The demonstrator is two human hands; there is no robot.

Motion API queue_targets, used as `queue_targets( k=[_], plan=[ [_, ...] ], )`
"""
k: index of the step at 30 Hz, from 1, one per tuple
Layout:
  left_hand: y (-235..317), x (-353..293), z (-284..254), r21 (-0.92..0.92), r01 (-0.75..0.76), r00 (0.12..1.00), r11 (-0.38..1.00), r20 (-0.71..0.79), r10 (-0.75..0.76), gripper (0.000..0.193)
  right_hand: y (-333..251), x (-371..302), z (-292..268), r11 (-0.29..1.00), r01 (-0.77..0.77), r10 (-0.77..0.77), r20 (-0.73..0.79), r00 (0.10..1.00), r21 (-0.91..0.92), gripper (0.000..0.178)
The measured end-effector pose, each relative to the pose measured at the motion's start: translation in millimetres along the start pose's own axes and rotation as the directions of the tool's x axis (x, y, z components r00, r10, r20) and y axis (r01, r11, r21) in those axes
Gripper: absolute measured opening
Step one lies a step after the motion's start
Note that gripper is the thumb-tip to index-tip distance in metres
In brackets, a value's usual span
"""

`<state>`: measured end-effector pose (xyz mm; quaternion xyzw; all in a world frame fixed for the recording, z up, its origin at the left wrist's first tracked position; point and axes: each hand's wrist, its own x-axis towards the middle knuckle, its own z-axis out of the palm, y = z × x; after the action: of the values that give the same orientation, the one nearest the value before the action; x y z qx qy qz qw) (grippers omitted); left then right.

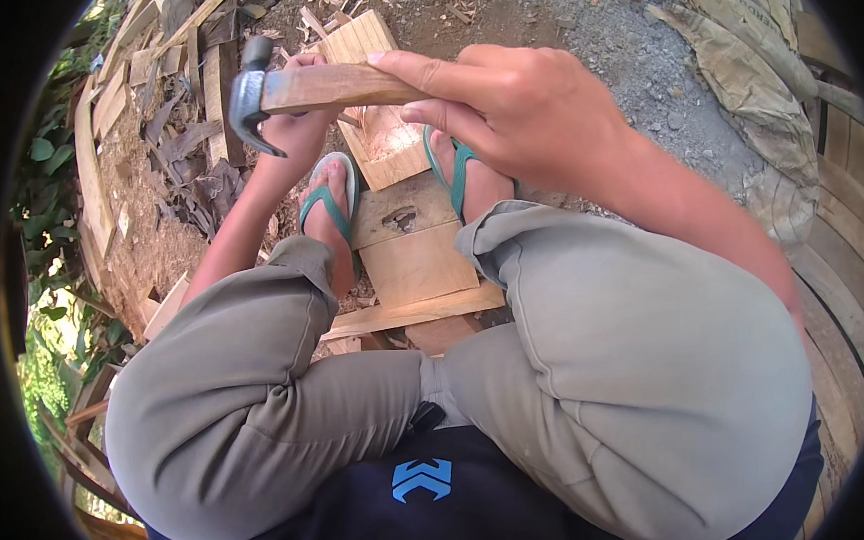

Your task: The person chisels a rectangular groove into a piece of wood, using a hammer to strike the chisel and clearing out wood shavings by hand.

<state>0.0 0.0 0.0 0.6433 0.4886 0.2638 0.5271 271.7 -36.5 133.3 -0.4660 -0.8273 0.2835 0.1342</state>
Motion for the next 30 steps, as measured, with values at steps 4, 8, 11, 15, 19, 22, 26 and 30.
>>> queue_targets(
  k=[4,8,11,15,19,22,26,30],
  plan=[
    [8,44,-11,0.01,-0.188,0.971,0.982,-0.145,0.188,0.023,24,23,2,0.997,0.066,-0.073,-0.158,0.985,-0.051,0.05],
    [15,16,6,-0.14,0.002,0.994,0.99,-0.104,-0.017,0.018,15,3,4,0.999,0.043,-0.037,-0.167,0.985,0.033,0.051],
    [8,14,7,-0.214,-0.151,0.97,0.965,-0.219,0.103,0.016,12,2,5,1.0,0.012,-0.014,-0.056,0.998,-0.028,0.05],
    [8,0,11,-0.06,-0.088,0.986,0.994,-0.15,0.078,0.015,9,-10,13,0.996,-0.017,0.023,-0.073,0.997,0.083,0.05],
    [10,-8,14,-0.113,-0.081,0.993,0.99,-0.09,0.071,0.013,8,-9,15,0.999,-0.05,0.051,-0.06,0.997,0.016,0.045],
    [17,-21,4,0.076,0.037,0.998,0.996,0.047,-0.041,0.011,9,-9,19,0.991,-0.089,0.091,-0.013,0.996,0.097,0.045],
    [-45,-21,-55,-0.522,0.085,0.985,0.849,-0.081,-0.149,0.016,6,-9,27,0.909,-0.152,0.171,-0.016,0.985,0.388,0.045],
    [-49,-23,-51,-0.647,0.021,0.983,0.763,-0.126,-0.133,0.02,7,-5,21,0.859,-0.21,0.259,-0.044,0.965,0.468,0.045]
  ],
)
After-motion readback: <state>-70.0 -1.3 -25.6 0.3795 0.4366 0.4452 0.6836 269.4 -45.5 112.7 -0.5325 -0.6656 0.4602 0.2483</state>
